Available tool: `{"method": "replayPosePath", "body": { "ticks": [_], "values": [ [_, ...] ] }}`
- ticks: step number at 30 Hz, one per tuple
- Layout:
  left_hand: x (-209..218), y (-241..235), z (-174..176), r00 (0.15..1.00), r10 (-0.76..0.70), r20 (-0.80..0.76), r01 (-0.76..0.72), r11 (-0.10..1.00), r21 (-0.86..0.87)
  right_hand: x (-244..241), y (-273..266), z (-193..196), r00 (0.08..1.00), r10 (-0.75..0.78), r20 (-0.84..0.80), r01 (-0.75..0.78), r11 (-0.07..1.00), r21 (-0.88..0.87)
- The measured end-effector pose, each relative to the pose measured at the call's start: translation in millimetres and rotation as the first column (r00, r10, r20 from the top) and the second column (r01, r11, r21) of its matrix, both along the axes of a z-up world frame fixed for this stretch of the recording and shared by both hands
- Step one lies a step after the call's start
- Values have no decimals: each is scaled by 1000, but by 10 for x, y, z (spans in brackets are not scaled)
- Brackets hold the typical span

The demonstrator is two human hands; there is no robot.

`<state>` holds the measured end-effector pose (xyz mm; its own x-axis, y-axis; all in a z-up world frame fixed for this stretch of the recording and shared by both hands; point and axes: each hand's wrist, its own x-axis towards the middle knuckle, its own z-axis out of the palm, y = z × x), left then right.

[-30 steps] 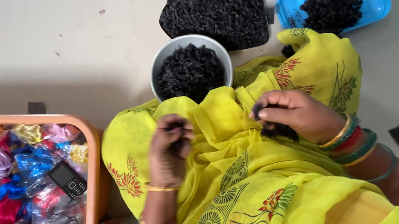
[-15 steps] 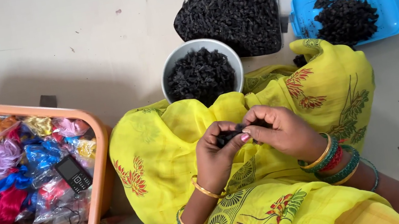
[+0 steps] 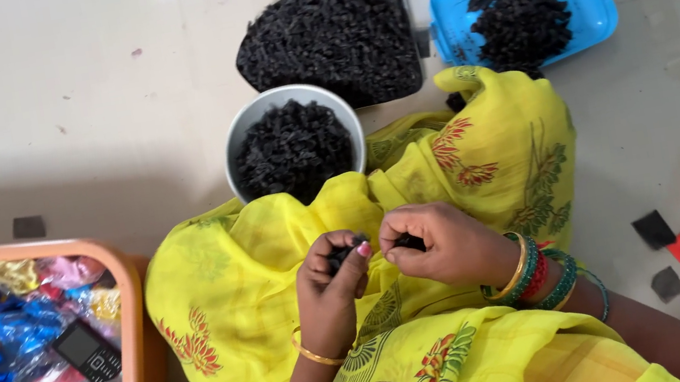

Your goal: The person sits on the floor and repeatedly picks up small black material pieces from a white bowl, manipulates them with both hands, and places them into a black tray. The person occasionally reaches into a nearby orange bin containing colorful materials.

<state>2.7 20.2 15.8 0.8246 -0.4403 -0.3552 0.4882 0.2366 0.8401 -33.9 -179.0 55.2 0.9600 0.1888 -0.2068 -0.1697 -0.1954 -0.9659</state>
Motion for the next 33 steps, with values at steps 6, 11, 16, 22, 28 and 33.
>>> {"method": "replayPosePath", "body": {
  "ticks": [6, 11, 16, 22, 28, 33],
  "values": [
    [198, 128, -169, 975, 206, -88, -211, 976, -49, -114, -147, 13, 1000, 8, -25, -7, 998, 64],
    [792, 943, -149, 819, 563, 113, -538, 821, -189, -326, -439, -177, 991, -18, -130, 34, 991, 127],
    [501, 711, -9, 995, 59, -75, -70, 986, -149, -218, -364, -152, 934, -169, -315, 271, 909, 317],
    [44, 145, -196, 984, -137, -110, 117, 978, -172, -26, -71, -116, 987, -67, -144, 117, 921, 371],
    [18, 88, 14, 976, -169, 141, 176, 984, -41, -2, 3, -252, 997, -30, -76, 52, 947, 318],
    [30, 152, 0, 859, -225, 461, 72, 942, 327, 60, 72, -177, 1000, 19, -18, -16, 988, 155]
  ]
}}
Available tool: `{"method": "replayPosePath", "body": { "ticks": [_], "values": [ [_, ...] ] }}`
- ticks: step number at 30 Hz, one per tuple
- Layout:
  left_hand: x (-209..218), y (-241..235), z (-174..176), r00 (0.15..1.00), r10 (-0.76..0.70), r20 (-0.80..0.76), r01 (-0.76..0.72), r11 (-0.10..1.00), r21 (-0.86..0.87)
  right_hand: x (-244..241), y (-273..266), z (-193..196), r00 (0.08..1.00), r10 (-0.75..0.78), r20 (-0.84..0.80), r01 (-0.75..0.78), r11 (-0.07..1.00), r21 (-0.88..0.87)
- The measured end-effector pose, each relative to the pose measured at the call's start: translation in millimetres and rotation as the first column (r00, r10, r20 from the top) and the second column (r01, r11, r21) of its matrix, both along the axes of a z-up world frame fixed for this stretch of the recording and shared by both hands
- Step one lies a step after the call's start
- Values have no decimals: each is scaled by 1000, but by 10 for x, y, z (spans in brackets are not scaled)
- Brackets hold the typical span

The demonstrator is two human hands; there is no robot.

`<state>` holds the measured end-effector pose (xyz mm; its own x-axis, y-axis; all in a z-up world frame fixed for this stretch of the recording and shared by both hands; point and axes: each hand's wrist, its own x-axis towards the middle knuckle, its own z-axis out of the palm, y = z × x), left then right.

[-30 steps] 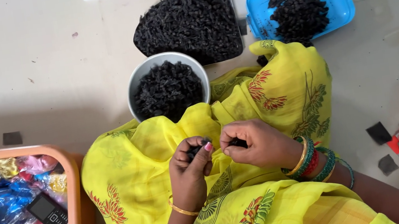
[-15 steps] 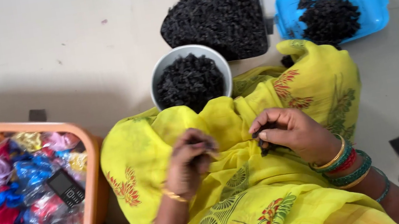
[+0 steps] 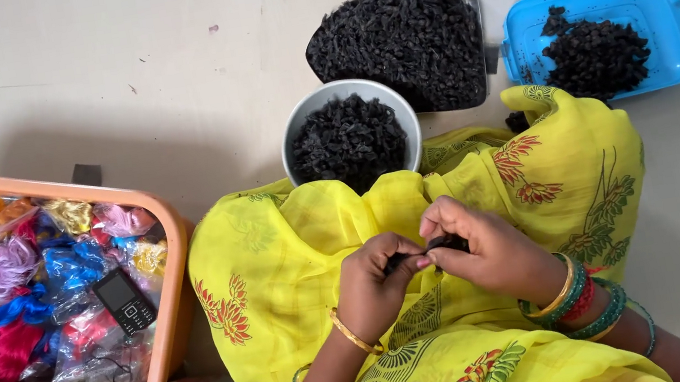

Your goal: The person sits on the floor and repeatedly picks up small black material pieces from a white bowl, manipulates them with both hands, and places them into a black tray. The person occasionally reaches into a nearby orange bin containing colorful materials.

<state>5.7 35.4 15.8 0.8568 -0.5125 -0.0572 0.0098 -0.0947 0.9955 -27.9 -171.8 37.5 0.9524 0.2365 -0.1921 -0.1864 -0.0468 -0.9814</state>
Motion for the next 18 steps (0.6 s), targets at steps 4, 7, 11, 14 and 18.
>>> {"method": "replayPosePath", "body": {
  "ticks": [4, 7, 11, 14, 18],
  "values": [
    [85, 69, 121, 959, -128, 252, 88, 982, 164, -20, -58, -102, 997, 51, -65, -51, 999, 9],
    [28, -55, 310, 991, -135, 22, 127, 970, 209, -29, -73, -136, 995, 50, -82, -47, 998, 42],
    [-20, -73, 190, 966, -65, 248, 7, 973, 229, -30, -41, -118, 996, 44, -81, -38, 997, 67],
    [-17, -87, 241, 876, -149, 459, 16, 959, 282, -31, -47, -119, 997, 48, -57, -43, 996, 81],
    [-61, -78, 242, 845, -178, 503, -25, 928, 371, -30, -36, -82, 997, 34, -63, -31, 999, 40]
  ]
}}
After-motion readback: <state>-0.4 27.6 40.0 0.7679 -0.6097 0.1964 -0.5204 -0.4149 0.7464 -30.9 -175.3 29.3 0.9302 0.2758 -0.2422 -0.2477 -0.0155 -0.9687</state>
